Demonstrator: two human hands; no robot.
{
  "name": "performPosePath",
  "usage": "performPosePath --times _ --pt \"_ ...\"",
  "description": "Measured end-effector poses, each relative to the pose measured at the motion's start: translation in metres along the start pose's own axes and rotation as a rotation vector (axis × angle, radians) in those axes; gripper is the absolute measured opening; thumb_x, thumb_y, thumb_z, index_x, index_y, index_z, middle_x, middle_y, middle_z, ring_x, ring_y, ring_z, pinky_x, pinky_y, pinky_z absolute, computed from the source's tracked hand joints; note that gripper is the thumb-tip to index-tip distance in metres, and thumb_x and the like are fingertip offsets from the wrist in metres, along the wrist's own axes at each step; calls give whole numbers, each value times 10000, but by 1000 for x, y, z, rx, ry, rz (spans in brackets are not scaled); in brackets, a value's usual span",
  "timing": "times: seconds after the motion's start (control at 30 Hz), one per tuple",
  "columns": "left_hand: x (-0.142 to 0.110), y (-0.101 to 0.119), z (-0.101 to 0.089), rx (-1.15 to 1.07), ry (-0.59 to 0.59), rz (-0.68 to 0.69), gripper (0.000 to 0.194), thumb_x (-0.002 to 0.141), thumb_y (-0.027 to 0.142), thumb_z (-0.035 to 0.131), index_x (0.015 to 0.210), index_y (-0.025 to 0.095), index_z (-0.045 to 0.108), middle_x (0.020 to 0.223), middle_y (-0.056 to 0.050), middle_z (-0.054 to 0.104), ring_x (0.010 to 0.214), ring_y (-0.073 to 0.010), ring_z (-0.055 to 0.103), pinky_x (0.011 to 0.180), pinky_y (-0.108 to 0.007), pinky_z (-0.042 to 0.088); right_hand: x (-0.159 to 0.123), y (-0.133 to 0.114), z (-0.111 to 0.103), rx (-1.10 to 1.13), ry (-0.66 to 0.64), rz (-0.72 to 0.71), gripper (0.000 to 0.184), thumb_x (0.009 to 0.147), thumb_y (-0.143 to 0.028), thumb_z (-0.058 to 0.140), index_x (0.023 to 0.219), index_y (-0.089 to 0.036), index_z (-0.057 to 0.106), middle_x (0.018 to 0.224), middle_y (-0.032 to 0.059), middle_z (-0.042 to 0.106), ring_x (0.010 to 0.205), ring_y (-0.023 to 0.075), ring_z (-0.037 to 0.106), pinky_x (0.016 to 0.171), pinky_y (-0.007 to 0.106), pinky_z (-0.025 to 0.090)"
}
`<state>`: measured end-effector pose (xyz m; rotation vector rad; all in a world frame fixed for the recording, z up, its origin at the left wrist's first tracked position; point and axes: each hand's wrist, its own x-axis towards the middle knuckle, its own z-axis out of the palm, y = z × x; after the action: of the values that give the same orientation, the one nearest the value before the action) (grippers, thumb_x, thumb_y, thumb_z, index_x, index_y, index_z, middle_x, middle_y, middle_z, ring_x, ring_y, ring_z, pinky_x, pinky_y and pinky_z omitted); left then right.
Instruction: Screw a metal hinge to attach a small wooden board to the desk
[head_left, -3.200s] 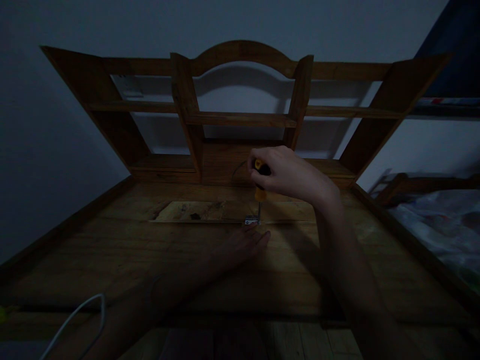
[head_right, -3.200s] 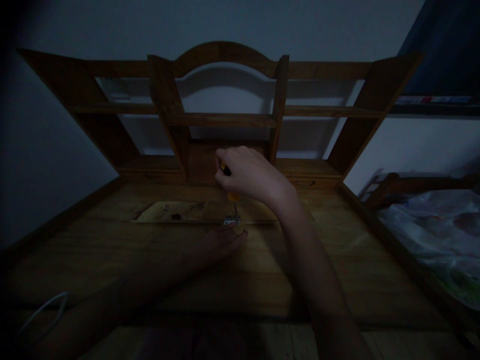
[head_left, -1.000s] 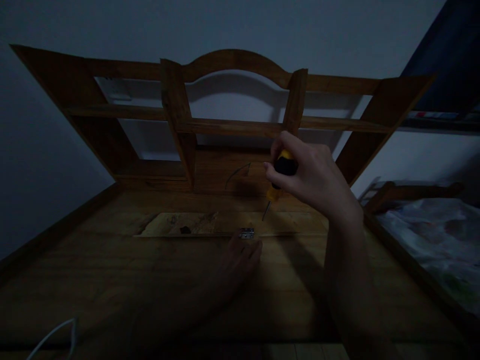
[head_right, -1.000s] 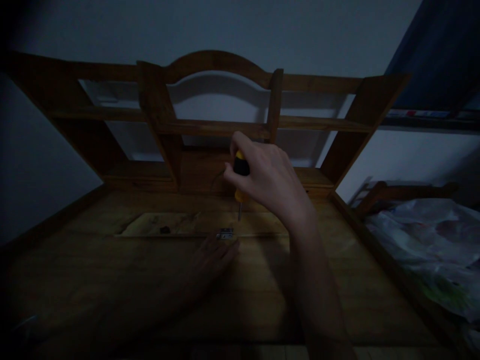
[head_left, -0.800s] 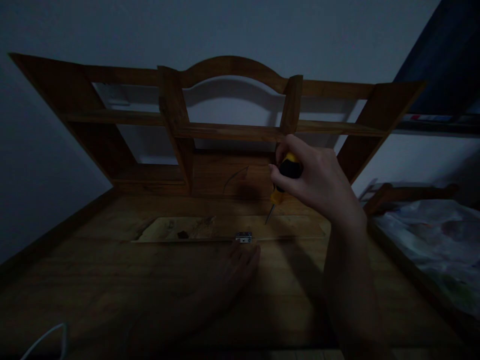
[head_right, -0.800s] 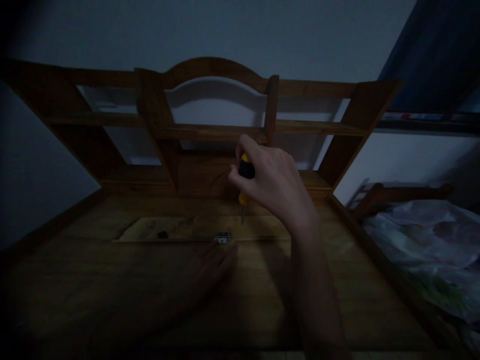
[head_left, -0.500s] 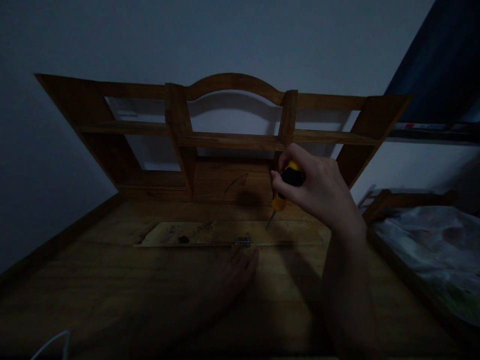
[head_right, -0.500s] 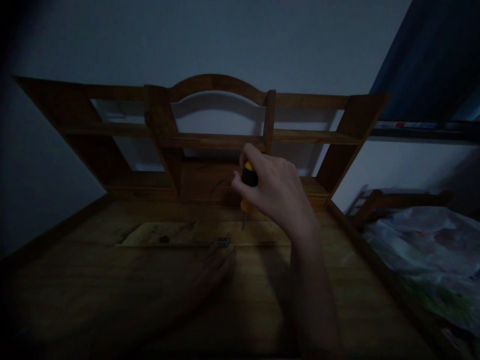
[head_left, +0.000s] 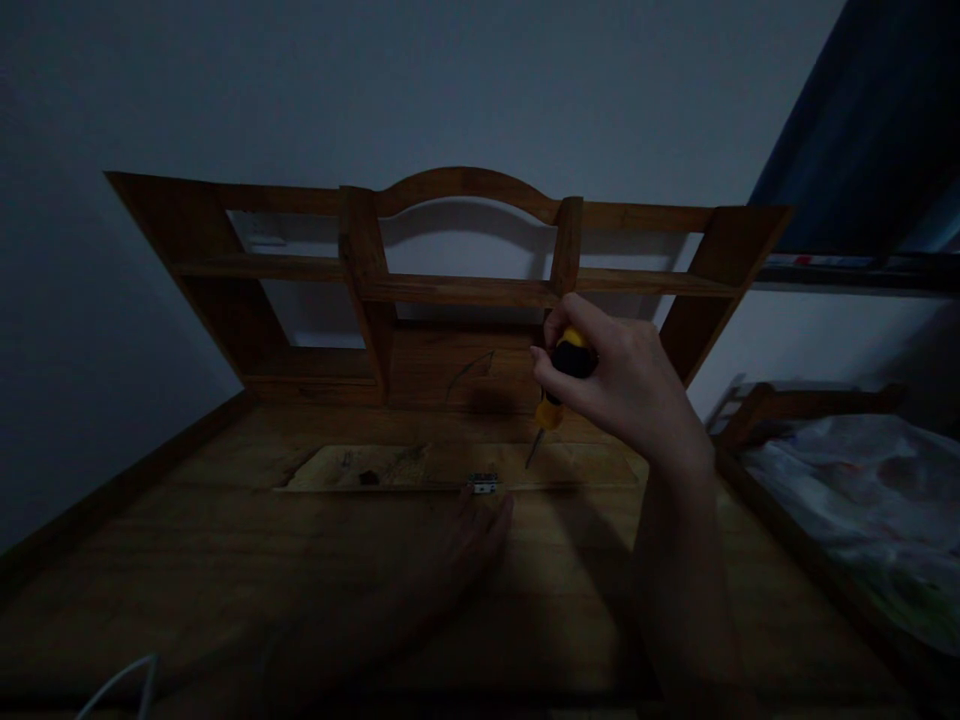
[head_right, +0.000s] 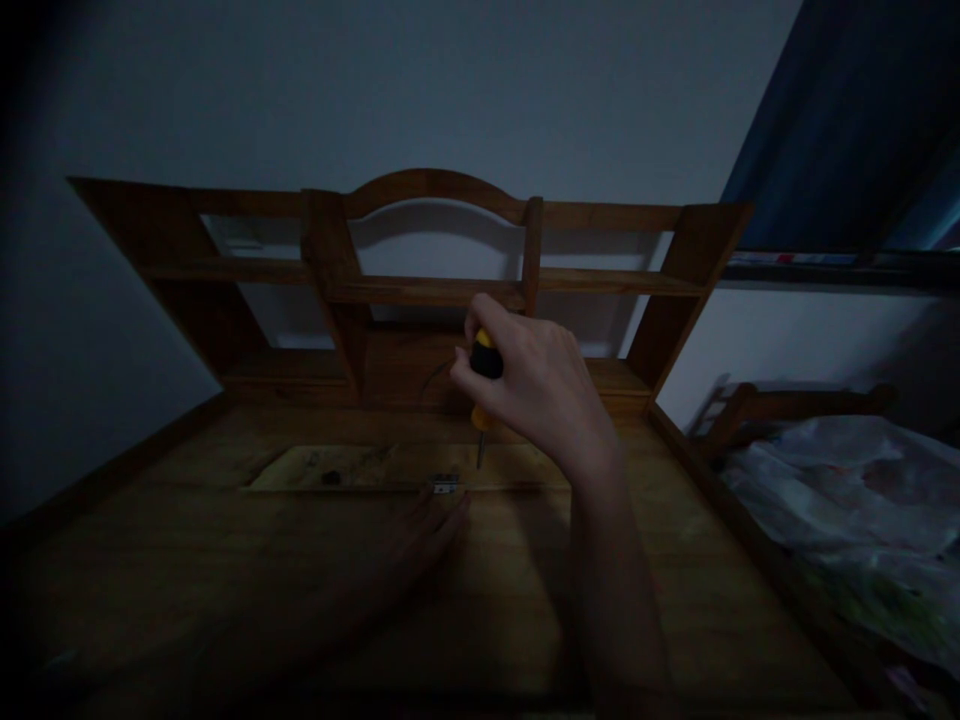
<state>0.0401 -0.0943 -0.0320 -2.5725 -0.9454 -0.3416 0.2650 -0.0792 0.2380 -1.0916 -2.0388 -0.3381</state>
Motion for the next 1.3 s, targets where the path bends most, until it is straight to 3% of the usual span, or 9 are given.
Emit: performPosePath --times 0.17,0.3,0.5,0.57,0.7,0.93,1.07,1.2,1.3 --pt "11 -3 -10 101 52 90 623 905 24 425 1517 132 478 1432 -164 608 1345 -305 585 1153 -465 476 0 -8 1 -2 -45 16 233 934 -269 552 1160 -213 548 984 24 694 791 183 638 725 302 406" --pt "22 -3 -10 113 102 73 581 924 9 415 1489 109 504 1342 -176 667 1267 -278 643 1142 -451 483 -8 -10 13 50 -235 -49 291 990 -200 464 1280 -193 490 1205 89 670 1044 209 653 853 322 458" --pt "35 0 12 109 49 46 469 972 62 459 1433 41 537 1188 -193 736 1082 -252 733 1117 -470 492 -78 10 75 -189 -617 -42 491 972 -148 489 1452 -247 517 1433 184 577 1055 271 701 842 381 517" --pt "38 0 11 133 58 53 454 965 59 465 1409 31 556 1202 -197 732 1059 -245 738 1097 -449 505 -107 17 95 -151 -686 -2 496 999 -206 510 1489 -290 507 1429 157 596 1091 262 701 882 384 528" --pt "39 -2 -2 181 132 93 388 970 69 484 1333 6 606 1181 -194 725 1053 -243 720 1052 -390 515 -141 20 116 -205 -687 41 509 1021 -267 490 1530 -270 487 1413 143 614 1066 243 712 822 346 555" --pt "32 -8 -11 170 210 214 266 1015 106 443 1134 82 680 998 -124 704 919 -230 656 929 -418 501 -143 10 126 -331 -695 -68 528 990 -200 471 1514 -228 518 1333 155 658 918 270 732 685 369 576" --pt "15 -34 -14 140 233 256 291 1018 106 447 1227 107 649 1021 -98 687 926 -213 629 877 -378 486 -145 5 129 -345 -673 -83 474 980 -132 440 1422 -188 603 1261 165 689 925 266 724 748 377 583" --pt "0 -68 -13 104 208 109 390 1008 95 454 1378 125 571 1100 -89 676 1016 -210 634 1006 -402 453 -151 6 135 -381 -594 -122 457 970 -102 464 1396 -177 612 1237 150 694 927 239 708 806 350 565" --pt "-1 -81 -12 101 183 102 420 993 79 462 1393 156 566 1134 -86 679 1050 -207 637 1046 -412 445 -159 12 144 -436 -520 -172 412 986 -121 492 1373 -174 624 1162 132 708 908 222 695 820 341 550"
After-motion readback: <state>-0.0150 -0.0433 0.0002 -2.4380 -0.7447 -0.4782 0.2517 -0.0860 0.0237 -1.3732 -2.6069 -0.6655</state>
